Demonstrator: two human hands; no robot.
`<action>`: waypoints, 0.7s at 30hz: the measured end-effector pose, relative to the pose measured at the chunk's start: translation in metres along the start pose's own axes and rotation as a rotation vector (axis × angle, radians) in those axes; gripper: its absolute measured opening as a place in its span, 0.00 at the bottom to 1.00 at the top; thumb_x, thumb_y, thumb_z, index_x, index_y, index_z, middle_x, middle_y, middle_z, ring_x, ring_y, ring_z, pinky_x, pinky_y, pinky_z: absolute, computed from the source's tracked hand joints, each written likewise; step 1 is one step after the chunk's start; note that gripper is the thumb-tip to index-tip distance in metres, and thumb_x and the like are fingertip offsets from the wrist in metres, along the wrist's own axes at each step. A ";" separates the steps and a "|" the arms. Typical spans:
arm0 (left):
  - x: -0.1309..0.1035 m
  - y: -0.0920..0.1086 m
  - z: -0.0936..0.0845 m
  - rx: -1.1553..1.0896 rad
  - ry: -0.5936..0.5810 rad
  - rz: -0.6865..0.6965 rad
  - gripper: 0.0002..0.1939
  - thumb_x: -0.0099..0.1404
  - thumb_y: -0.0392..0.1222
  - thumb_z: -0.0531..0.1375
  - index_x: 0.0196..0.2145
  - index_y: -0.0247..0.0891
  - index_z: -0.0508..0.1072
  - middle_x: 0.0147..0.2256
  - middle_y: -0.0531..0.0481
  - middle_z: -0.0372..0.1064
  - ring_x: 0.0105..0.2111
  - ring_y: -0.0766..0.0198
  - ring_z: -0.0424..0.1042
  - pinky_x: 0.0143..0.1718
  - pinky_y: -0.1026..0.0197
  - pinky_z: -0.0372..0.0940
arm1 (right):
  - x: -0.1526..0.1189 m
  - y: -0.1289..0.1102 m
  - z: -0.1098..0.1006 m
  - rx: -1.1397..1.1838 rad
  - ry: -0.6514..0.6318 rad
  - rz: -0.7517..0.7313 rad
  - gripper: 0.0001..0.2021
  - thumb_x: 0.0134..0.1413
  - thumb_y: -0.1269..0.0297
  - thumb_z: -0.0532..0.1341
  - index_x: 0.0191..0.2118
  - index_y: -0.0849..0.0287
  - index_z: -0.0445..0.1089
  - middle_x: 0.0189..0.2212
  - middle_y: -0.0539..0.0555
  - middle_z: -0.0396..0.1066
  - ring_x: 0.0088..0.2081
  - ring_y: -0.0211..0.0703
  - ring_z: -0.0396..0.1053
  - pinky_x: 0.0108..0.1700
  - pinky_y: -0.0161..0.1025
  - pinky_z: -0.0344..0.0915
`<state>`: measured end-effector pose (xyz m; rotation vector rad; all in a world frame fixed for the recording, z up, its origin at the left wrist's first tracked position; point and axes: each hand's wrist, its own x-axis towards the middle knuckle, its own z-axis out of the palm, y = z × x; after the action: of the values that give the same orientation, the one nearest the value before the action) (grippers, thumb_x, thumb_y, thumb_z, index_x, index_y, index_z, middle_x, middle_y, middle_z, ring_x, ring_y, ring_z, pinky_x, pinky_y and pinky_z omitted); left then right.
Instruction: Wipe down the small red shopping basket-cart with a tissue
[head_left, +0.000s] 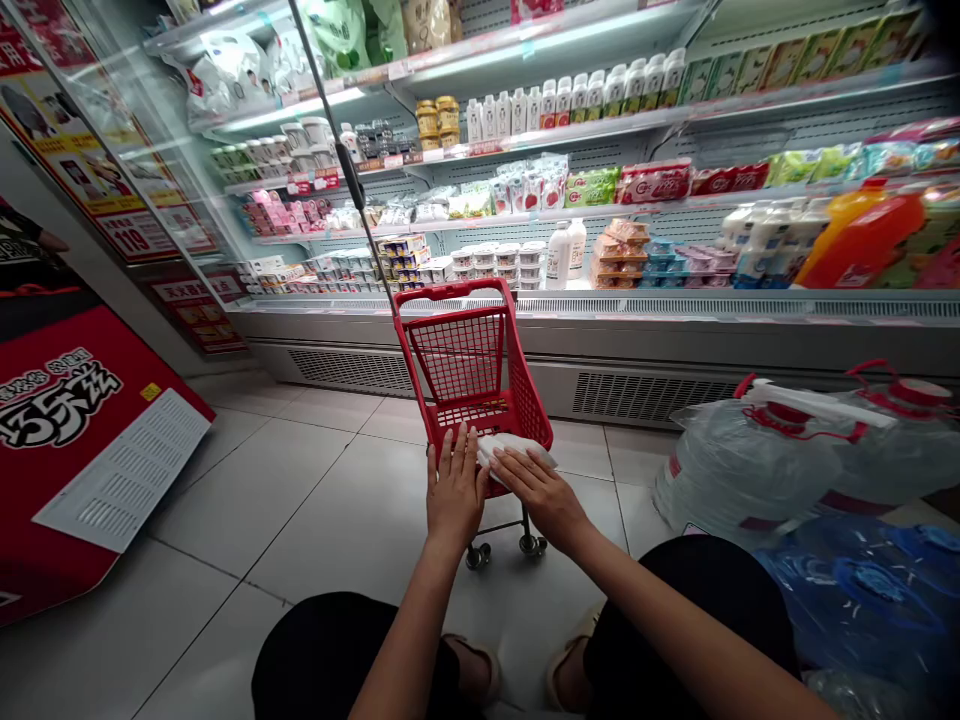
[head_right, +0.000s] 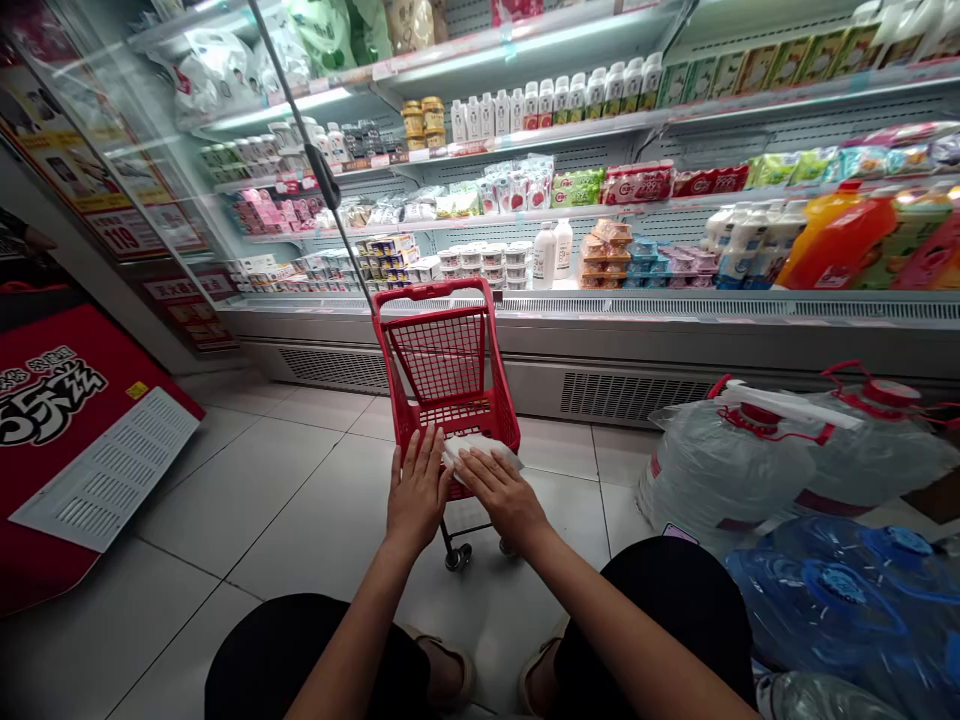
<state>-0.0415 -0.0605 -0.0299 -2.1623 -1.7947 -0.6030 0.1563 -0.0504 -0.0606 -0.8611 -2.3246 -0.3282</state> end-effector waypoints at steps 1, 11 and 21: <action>-0.003 -0.001 -0.001 -0.006 -0.003 0.013 0.32 0.78 0.49 0.47 0.75 0.45 0.44 0.73 0.50 0.47 0.74 0.55 0.44 0.74 0.42 0.41 | -0.003 0.008 -0.003 -0.002 -0.010 -0.026 0.37 0.64 0.83 0.47 0.75 0.54 0.45 0.71 0.54 0.57 0.72 0.45 0.53 0.72 0.53 0.56; 0.001 -0.002 -0.004 -0.039 -0.052 0.079 0.32 0.78 0.53 0.47 0.75 0.46 0.46 0.73 0.53 0.45 0.74 0.56 0.43 0.74 0.42 0.38 | -0.026 0.067 -0.017 -0.010 0.042 0.176 0.37 0.66 0.82 0.45 0.76 0.49 0.44 0.69 0.53 0.62 0.71 0.46 0.56 0.71 0.56 0.56; -0.012 -0.010 -0.008 -0.004 -0.023 0.127 0.35 0.77 0.49 0.52 0.75 0.47 0.42 0.73 0.52 0.47 0.74 0.54 0.43 0.74 0.41 0.36 | -0.017 0.008 -0.011 0.048 0.021 0.047 0.35 0.66 0.82 0.46 0.76 0.55 0.44 0.70 0.55 0.58 0.72 0.45 0.53 0.71 0.52 0.59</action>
<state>-0.0540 -0.0726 -0.0288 -2.2737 -1.6527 -0.5553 0.1766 -0.0576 -0.0625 -0.8827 -2.2800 -0.2595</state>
